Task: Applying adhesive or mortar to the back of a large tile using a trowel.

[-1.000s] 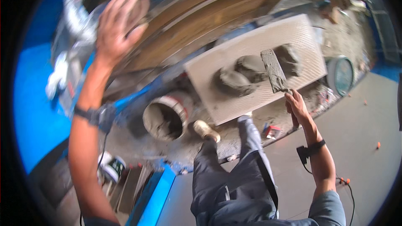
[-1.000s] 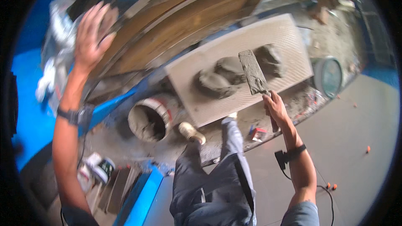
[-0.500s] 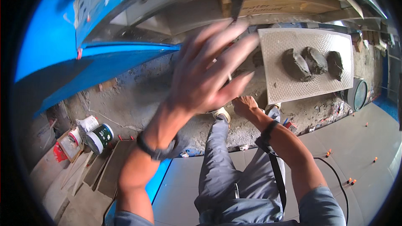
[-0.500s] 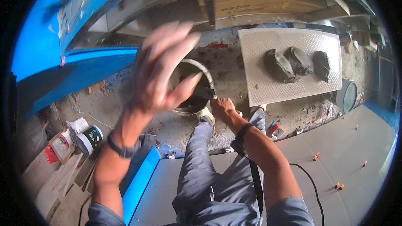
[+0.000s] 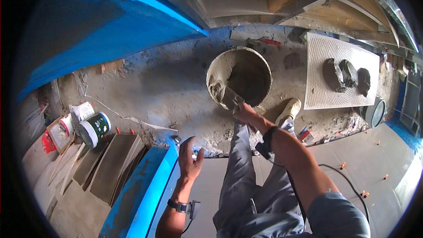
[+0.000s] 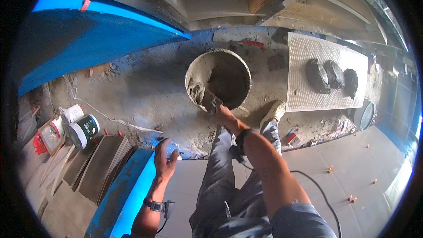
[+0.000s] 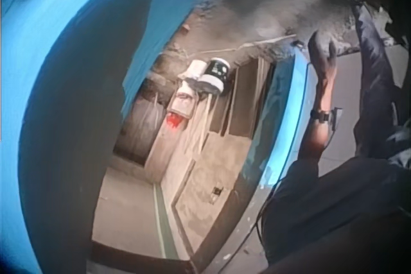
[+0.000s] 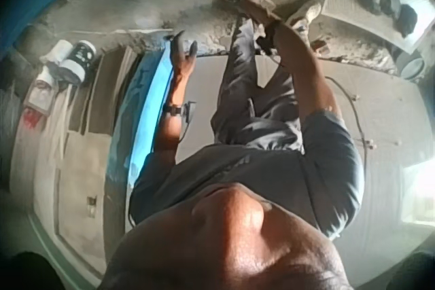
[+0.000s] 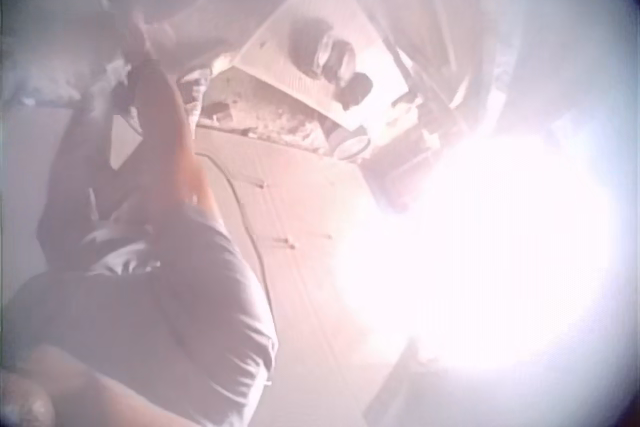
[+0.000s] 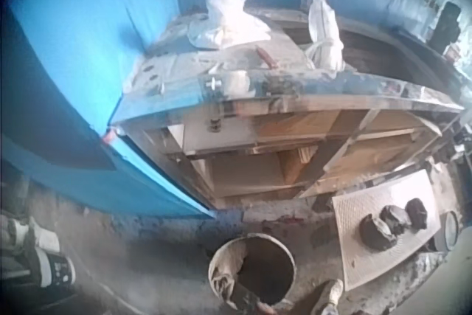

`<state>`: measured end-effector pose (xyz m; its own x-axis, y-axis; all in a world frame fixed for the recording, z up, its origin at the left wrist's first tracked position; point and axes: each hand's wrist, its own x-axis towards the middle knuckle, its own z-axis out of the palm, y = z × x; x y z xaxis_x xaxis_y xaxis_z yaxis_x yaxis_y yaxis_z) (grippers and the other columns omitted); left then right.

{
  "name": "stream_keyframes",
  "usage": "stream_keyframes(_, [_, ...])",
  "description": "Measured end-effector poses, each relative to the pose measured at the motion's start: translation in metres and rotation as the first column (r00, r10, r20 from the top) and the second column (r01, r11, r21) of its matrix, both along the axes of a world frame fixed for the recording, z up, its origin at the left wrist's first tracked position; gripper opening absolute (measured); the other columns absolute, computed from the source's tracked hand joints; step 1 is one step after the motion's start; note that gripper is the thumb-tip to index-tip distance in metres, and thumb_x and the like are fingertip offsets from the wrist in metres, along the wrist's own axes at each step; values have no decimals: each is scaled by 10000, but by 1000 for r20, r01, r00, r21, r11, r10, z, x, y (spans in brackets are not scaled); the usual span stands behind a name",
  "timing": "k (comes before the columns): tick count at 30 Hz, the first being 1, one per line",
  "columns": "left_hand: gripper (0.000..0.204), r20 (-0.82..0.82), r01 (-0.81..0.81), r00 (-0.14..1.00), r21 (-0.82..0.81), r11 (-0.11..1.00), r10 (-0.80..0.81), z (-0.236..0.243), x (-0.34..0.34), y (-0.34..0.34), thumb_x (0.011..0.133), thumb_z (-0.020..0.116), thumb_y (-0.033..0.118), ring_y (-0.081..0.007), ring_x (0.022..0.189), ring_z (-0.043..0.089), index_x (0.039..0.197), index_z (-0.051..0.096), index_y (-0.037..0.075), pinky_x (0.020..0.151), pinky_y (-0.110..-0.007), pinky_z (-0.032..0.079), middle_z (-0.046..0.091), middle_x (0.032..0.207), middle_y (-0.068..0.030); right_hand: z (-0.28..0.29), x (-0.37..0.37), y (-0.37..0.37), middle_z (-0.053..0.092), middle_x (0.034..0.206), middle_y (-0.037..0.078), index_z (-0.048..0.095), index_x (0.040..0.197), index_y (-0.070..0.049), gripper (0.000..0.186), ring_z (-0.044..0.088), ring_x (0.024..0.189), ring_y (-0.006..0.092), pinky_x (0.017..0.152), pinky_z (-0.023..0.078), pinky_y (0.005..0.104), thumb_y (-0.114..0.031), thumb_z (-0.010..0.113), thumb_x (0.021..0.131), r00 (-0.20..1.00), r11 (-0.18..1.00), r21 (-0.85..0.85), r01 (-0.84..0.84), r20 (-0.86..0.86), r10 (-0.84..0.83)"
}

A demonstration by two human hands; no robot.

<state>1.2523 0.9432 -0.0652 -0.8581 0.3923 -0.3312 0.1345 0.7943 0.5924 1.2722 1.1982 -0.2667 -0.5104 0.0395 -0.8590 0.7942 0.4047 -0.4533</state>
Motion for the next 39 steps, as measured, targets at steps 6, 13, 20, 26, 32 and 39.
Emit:
stream_keyframes(6, [422, 33, -2, 999, 45, 999, 1, 13, -19, 46, 843, 632, 118, -374, 1063, 567, 1236, 543, -6, 934, -436, 453, 598, 1155, -199, 5, 13, -34, 636, 727, 121, 581, 1063, -10, 395, 627, 590, 234, 523, 489, 380, -231, 698, 758, 948, 927, -205, 315, 126, -294])
stream_keyframes(13, [358, -250, 41, 968, 70, 997, -22, 48, -92, 91, 880, 611, 111, -314, 1084, 583, 1215, 569, -7, 960, -399, 445, 615, 1169, -172, -3, 65, 19, 645, 855, 247, 579, 1067, 8, 434, 651, 846, 381, 708, 498, 460, -245, 706, 738, 922, 997, -67, -43, -388, 14])
stream_keyframes(20, [342, -696, 458, 718, 454, 764, -17, 160, -203, 298, 957, 497, 97, -252, 1183, 540, 1260, 524, -60, 1045, -358, 383, 581, 1262, -177, 99, 112, 136, 558, 705, 251, 521, 1156, -1, 460, 621, 711, 399, 616, 466, 456, -253, 670, 801, 871, 976, -219, -21, -483, -89])
stream_keyframes(26, [403, -912, 773, 297, 56, 633, -282, 208, -210, 513, 900, 606, 105, -276, 1168, 545, 1296, 548, 62, 1038, -356, 389, 588, 1255, -117, 193, 218, 321, 587, 869, 117, 482, 1005, -88, 236, 640, 718, 330, 578, 536, 457, -211, 593, 837, 866, 824, 566, -20, -402, 298])
stream_keyframes(32, [576, -888, 820, 141, -144, 553, -439, 171, -213, 666, 865, 638, 169, -323, 1264, 452, 1405, 447, 112, 1075, -408, 354, 492, 1364, -146, 175, 306, 523, 641, 747, 181, 515, 935, -33, 173, 658, 701, 357, 614, 514, 468, -136, 536, 798, 995, 651, 759, 26, -84, 58])
stream_keyframes(39, [628, -759, 725, 37, -428, 540, -651, 166, -212, 706, 864, 605, 188, -325, 1364, 361, 1442, 386, 79, 1141, -421, 273, 401, 1467, -145, 155, 363, 633, 574, 650, 111, 508, 869, -46, 272, 610, 617, 278, 549, 471, 413, -302, 599, 857, 701, 551, 434, 713, -465, -541])
